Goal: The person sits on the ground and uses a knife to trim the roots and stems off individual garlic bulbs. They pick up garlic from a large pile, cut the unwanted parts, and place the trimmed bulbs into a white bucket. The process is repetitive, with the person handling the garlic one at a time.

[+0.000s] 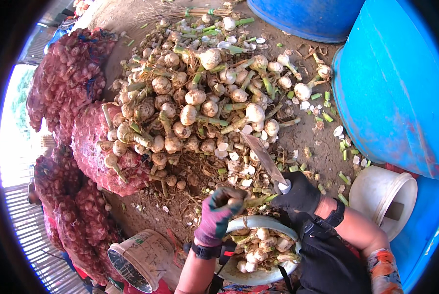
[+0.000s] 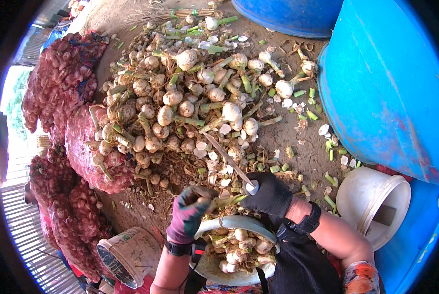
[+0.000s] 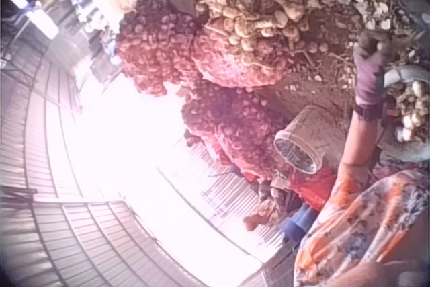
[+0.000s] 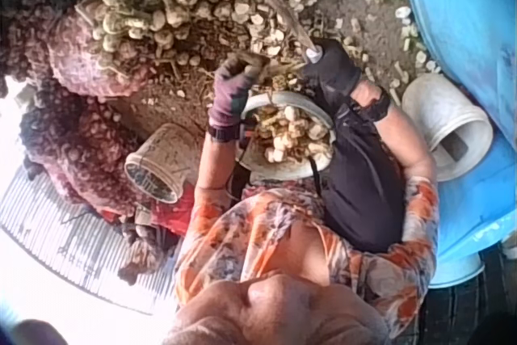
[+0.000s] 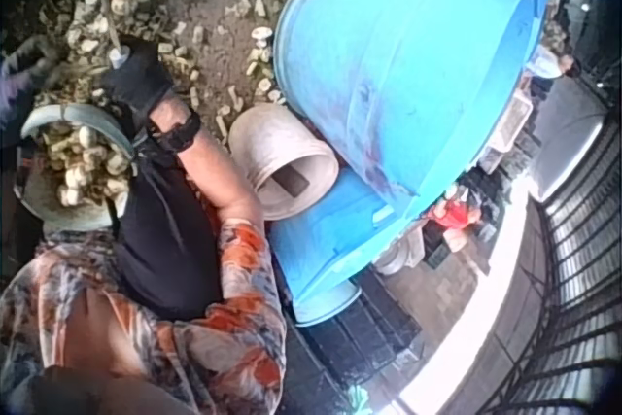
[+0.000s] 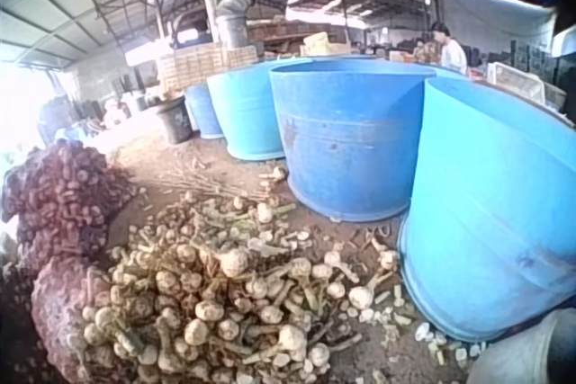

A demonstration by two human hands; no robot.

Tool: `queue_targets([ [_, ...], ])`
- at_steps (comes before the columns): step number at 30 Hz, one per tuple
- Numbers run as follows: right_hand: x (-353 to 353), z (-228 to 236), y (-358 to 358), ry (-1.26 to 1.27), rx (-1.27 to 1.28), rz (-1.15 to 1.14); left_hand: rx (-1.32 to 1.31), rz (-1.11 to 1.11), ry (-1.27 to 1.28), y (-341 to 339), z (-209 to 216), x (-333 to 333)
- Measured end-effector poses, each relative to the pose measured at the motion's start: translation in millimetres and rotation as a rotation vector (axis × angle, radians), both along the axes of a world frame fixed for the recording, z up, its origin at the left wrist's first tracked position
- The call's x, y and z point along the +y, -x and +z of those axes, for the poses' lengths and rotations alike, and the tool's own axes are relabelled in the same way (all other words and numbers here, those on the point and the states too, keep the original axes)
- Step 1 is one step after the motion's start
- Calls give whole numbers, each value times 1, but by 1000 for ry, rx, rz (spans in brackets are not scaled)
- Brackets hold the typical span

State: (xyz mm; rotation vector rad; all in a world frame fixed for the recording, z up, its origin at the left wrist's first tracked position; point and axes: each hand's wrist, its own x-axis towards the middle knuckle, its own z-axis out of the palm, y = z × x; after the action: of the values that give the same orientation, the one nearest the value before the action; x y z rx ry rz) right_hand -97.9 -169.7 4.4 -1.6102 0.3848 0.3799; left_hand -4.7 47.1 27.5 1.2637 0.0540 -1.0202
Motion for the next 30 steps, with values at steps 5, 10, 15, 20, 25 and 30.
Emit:
queue_targets([
  [5,-7,-2,-8,180,-40,-15,31,-323,-385,7,10,-9],
  [10,2,2,-5,115,-142,-78,-9,-71,-440,12,-14,0],
  [15,14,-31,6,539,127,477,22,285,-88,11,11,-7],
  [20,6,-59,24,608,111,475,-192,-612,264,7,5,29],
  [25,-4,-38,10,273,301,245,-296,262,-556,-30,-52,88],
  [30,0,-44,10,258,277,258,-397,218,-948,-69,-133,125],
])
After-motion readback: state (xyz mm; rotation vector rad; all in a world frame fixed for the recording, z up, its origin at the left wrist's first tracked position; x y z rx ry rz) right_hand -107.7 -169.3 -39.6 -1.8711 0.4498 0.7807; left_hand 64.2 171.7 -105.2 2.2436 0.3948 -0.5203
